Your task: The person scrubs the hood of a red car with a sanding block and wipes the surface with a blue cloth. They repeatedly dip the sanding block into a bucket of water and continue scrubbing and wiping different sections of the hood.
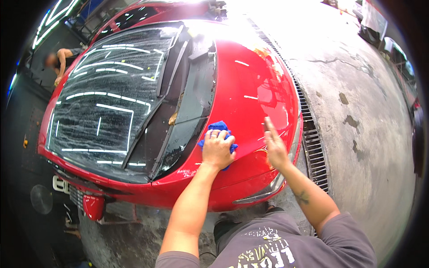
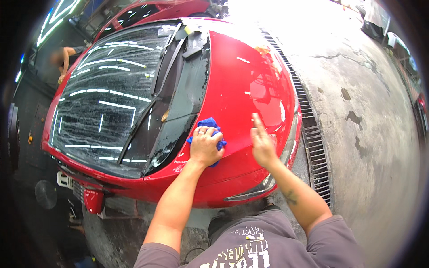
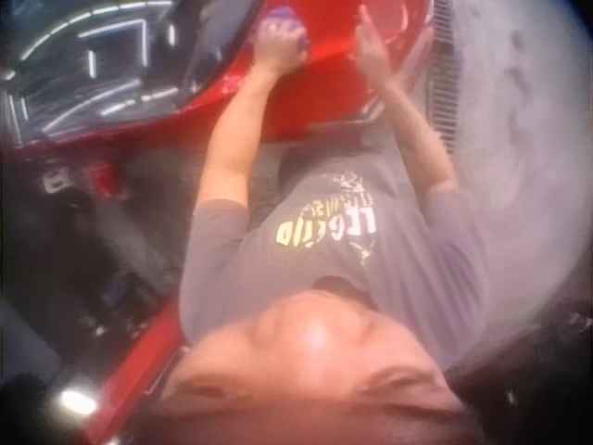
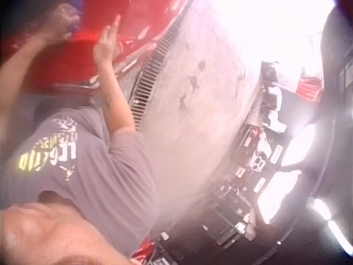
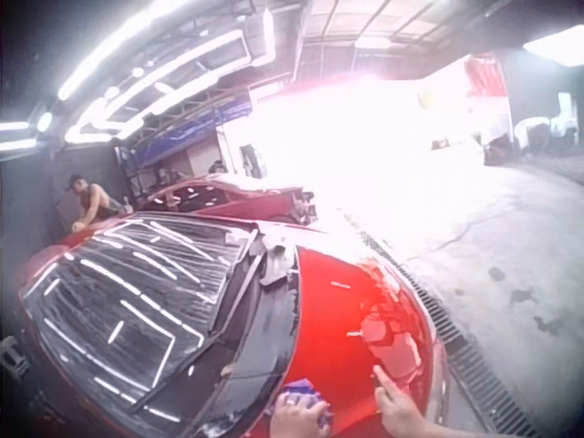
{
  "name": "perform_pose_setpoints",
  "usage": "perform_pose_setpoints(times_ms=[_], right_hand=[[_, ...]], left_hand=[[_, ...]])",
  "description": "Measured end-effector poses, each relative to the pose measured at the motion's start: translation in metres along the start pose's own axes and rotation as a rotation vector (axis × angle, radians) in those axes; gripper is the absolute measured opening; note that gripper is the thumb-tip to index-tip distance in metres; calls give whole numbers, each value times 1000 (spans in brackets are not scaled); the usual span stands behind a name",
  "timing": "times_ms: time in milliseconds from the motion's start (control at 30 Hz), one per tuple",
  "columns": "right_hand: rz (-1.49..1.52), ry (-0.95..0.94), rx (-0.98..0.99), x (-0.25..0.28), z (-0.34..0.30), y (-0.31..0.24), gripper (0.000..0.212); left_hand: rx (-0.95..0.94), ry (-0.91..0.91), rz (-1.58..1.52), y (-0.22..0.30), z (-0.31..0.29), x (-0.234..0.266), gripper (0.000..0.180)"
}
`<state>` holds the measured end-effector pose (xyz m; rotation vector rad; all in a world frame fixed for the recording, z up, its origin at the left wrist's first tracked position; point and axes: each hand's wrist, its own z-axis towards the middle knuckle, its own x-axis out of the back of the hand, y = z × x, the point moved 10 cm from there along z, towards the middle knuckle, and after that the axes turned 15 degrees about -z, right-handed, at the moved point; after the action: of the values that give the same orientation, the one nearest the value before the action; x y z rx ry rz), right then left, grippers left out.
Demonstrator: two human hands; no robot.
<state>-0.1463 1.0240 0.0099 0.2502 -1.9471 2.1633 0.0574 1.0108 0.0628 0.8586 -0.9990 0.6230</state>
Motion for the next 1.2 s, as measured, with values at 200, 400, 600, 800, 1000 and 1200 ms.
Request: perform_pose_setpoints(times_ms=[200, 400, 600, 800, 1000, 1200], right_hand=[[-697, 69, 312, -107, 5, -70, 51], [-1100, 40, 245, -187, -31, -70, 52], [-1214, -139, 169, -260, -99, -106, 64], [-1254, 31, -52, -235, -49, -84, 66], [-1300, -177, -49, -282, -98, -98, 69], [-1137, -145, -253, -240, -38, -98, 69]], left_hand=[[-194, 39, -171, -79, -7, 70, 35], [-207, 244, -618, -121, 0, 97, 31], [20, 424, -1033, -179, 3, 100, 20], [-40, 457, -1050, -166, 13, 99, 25], [56, 445, -1035, -182, 3, 97, 25], [51, 475, -1089, -165, 9, 105, 25]])
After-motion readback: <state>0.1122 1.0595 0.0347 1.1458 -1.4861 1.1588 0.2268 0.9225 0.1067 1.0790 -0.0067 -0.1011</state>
